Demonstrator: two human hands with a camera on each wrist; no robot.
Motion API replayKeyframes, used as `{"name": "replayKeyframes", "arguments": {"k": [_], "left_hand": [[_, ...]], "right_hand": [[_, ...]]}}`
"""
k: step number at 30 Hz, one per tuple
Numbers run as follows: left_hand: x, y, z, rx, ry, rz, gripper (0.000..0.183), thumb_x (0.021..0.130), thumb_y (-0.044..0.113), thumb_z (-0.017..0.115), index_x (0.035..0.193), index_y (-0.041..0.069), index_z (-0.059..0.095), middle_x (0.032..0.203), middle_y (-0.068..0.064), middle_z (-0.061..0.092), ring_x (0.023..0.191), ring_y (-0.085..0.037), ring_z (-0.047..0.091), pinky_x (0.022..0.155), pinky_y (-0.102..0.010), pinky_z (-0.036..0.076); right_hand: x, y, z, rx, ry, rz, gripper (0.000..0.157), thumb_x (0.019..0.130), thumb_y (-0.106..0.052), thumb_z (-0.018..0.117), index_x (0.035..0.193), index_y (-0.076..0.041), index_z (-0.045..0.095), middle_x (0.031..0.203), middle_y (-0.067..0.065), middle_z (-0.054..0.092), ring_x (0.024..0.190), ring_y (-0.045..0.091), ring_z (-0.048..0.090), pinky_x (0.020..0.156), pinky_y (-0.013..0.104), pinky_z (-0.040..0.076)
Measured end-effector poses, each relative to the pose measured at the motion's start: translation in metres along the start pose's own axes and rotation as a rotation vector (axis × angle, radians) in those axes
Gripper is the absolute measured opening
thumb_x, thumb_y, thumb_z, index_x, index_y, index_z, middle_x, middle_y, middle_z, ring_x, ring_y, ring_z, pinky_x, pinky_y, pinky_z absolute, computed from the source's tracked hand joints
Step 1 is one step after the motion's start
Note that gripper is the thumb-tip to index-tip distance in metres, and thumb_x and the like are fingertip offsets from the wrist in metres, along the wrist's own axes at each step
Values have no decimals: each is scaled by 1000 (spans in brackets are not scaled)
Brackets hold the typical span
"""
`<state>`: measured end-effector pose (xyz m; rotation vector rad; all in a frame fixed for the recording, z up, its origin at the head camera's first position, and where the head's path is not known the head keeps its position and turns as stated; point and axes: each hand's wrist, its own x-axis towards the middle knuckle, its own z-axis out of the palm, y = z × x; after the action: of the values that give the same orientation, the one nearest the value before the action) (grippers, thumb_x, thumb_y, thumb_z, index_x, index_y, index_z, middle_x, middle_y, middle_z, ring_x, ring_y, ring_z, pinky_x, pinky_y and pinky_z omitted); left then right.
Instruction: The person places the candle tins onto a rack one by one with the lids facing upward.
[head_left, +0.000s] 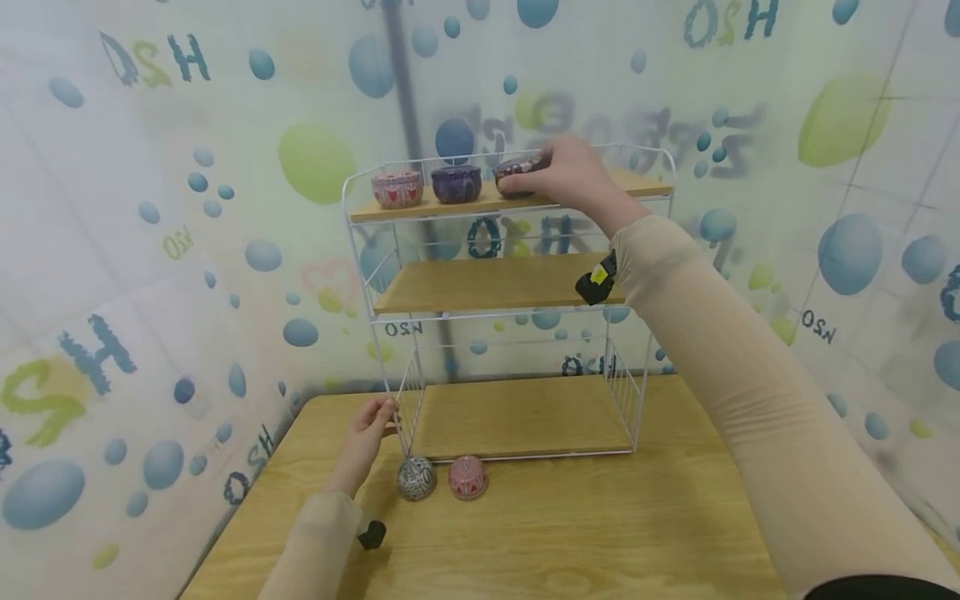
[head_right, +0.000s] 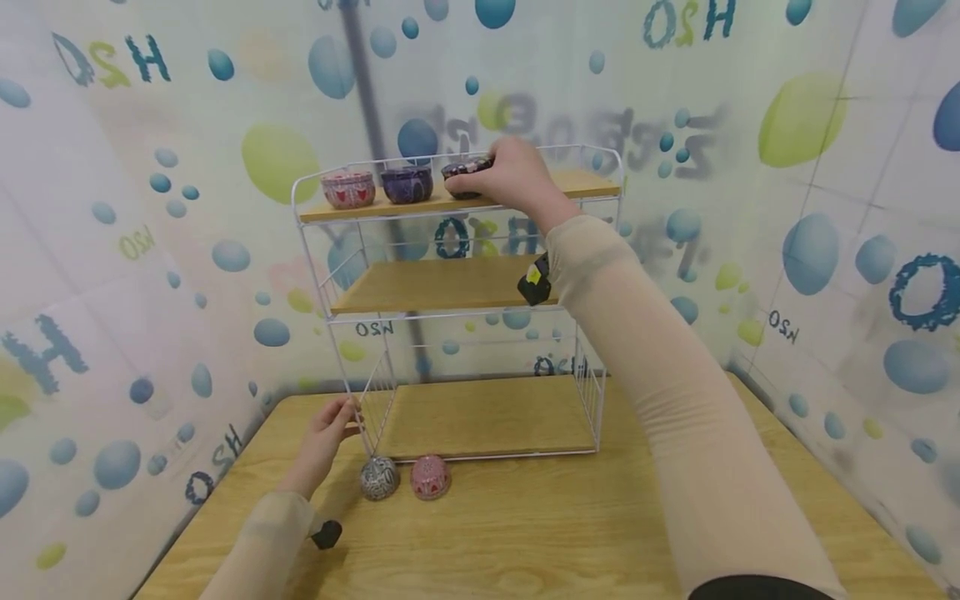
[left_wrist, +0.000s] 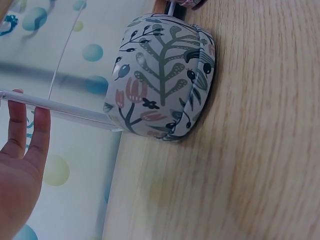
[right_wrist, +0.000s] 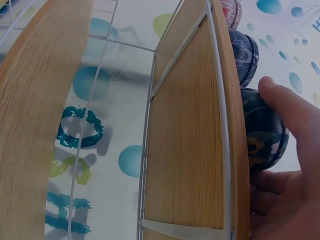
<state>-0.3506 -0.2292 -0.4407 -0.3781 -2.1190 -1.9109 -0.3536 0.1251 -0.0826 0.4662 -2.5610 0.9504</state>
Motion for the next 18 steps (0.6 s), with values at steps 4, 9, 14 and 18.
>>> {"name": "replayKeyframes", "arguments": {"k": [4,9,14,18], "left_hand": [[-1,3,0,-2,-8,-8,30,103,21,49,107,-8,53,92,-6,60,87,-19,57,76,-30,55],[-1,4,0,-16,-9,-9,31,103,19,48,110,-11,51,91,-4,60,87,-20,57,77,-32,54],[-2,2,0,-16,-2,0,32,103,21,50,108,-10,52,94,-12,60,86,-18,57,75,-31,54],[-1,0,0,-11,-5,14,36,103,23,50,109,-12,51,98,-25,56,85,-16,57,74,-29,55]], "right_hand": [[3,0,1,-27,-9,10,59,77,-61,72,68,-11,42,54,-6,27,53,13,27,55,32,29],[3,-1,0,-53,-33,27,62,78,-63,69,63,-13,36,52,-6,22,48,11,22,53,32,30],[3,-2,1,-74,-55,45,61,80,-64,66,64,-14,36,52,-6,22,48,11,21,53,32,31],[4,-3,1,-94,-61,45,60,81,-64,64,64,-14,36,52,-6,23,48,11,21,53,32,31]]}}
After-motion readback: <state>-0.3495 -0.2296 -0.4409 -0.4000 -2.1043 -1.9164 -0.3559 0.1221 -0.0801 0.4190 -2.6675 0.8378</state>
